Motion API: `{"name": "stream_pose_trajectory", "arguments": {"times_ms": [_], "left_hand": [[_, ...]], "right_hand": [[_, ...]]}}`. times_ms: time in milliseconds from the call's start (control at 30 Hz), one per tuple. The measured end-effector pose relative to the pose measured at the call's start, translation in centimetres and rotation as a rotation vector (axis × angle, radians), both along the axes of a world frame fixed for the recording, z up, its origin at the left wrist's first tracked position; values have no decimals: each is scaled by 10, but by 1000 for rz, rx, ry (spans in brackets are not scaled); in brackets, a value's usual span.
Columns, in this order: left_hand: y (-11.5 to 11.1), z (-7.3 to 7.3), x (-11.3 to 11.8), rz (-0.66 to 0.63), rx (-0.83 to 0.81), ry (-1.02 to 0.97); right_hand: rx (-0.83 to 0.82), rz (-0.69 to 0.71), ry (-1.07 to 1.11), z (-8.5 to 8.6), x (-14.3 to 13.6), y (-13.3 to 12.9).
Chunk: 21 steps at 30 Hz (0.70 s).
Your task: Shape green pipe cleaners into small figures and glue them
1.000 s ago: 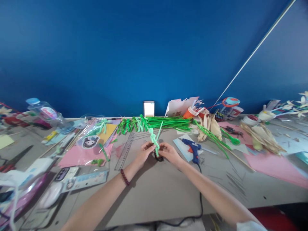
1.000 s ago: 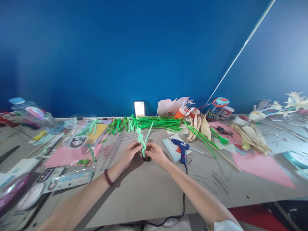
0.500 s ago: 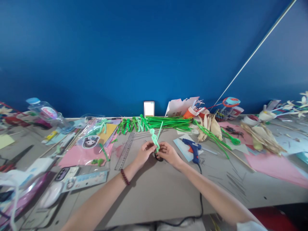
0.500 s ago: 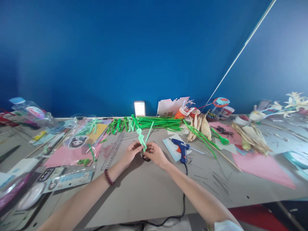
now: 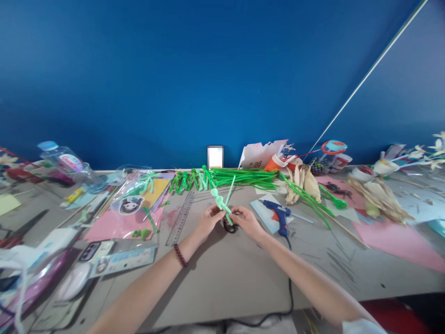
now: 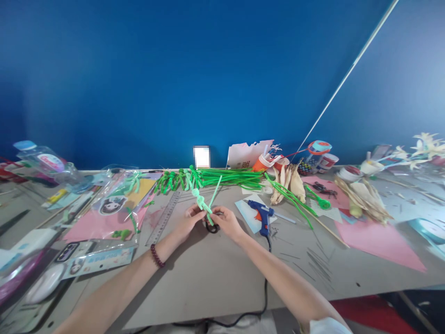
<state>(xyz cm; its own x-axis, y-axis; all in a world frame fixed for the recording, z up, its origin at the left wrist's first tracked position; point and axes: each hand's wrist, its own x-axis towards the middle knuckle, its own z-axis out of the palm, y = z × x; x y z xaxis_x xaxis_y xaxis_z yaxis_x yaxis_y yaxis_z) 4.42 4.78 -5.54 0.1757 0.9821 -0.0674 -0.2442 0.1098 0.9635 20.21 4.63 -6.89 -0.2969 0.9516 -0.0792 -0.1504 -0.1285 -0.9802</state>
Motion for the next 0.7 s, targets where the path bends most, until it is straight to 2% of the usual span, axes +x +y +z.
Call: {"name": "stream_pose_trajectory", "arguments": {"times_ms": [300,467,700], "left_hand": [[4,-5,-1,-4,10,39],[4,-5,-1,13,-5,79],[3,-6,0,-29,-10,15]], "right_hand": [[51,-64,23,-5,-1,0],[-23,-101,57,-6,-2,1],[-92,-73,93,-1,-4,-2]]}}
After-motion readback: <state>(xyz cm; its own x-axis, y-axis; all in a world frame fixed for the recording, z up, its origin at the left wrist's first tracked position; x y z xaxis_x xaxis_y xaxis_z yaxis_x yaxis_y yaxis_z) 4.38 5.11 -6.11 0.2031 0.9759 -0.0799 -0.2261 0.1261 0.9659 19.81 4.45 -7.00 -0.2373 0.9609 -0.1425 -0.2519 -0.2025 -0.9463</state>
